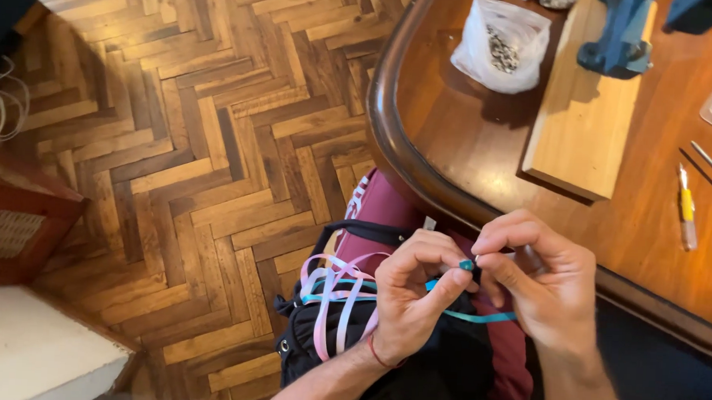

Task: Attaching metal eyelets and ribbons to a black fabric item using a manual press machine

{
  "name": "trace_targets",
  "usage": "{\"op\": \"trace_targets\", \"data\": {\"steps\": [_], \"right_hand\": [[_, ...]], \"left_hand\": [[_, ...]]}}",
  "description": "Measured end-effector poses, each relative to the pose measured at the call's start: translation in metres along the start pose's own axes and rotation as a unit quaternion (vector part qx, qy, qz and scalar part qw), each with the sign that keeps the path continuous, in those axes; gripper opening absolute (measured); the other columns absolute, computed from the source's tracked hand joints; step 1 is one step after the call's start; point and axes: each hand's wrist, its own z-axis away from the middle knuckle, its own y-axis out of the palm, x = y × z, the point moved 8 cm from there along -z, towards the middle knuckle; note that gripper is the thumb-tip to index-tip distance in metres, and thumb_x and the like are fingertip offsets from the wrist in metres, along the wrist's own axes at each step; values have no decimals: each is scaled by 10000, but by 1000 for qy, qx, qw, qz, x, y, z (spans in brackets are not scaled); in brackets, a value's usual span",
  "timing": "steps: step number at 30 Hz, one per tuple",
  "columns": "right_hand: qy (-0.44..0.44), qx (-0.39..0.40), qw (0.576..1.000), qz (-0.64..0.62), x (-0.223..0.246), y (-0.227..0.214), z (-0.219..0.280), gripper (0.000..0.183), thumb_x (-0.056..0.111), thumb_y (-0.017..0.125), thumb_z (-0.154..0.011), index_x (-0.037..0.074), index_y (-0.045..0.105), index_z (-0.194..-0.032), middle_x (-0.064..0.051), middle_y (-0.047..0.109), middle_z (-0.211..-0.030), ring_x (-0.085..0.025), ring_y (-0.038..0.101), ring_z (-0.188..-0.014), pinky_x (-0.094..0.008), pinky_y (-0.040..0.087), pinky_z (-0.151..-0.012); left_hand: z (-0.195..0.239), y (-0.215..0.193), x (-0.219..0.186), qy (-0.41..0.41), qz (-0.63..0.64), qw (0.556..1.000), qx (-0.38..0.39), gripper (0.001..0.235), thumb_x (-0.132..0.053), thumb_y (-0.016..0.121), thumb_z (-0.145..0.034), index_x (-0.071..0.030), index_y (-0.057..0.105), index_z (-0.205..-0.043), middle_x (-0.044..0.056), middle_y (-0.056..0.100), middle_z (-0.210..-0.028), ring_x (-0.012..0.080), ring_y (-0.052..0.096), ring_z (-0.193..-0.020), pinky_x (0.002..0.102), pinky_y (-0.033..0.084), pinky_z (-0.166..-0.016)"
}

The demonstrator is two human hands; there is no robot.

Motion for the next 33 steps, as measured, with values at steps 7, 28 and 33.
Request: {"op": "trace_targets", "data": {"steps": [7,28,33], "right_hand": [[2,-40,999,-25,-13,-2,20,113,156,853,-1012,60,793,-1019,-115,712,-1036,-129,622,-678,-187,509,-407],[-64,2,997,38,5,-10,44,105,164,826,-1037,75,775,-1060,-136,771,-1096,-234,810,-1006,-288,681,-976],[-5,-15,998,-54,-10,-15,48,117,154,801,-1068,45,784,-1031,-169,716,-1045,-250,769,-935,-232,705,-627]], "left_hand": [[-3,7,-20,54,-114,992,12,87,-173,790,-1140,-99,743,-1139,69,774,-1061,217,700,-1008,356,569,-1007],[4,27,-57,200,-271,941,41,123,-75,901,-1030,-91,779,-1041,55,794,-1024,270,751,-913,382,640,-914],[5,27,-57,242,-304,920,58,183,-109,969,-1007,-84,793,-1050,51,802,-994,257,754,-883,366,667,-877]]}}
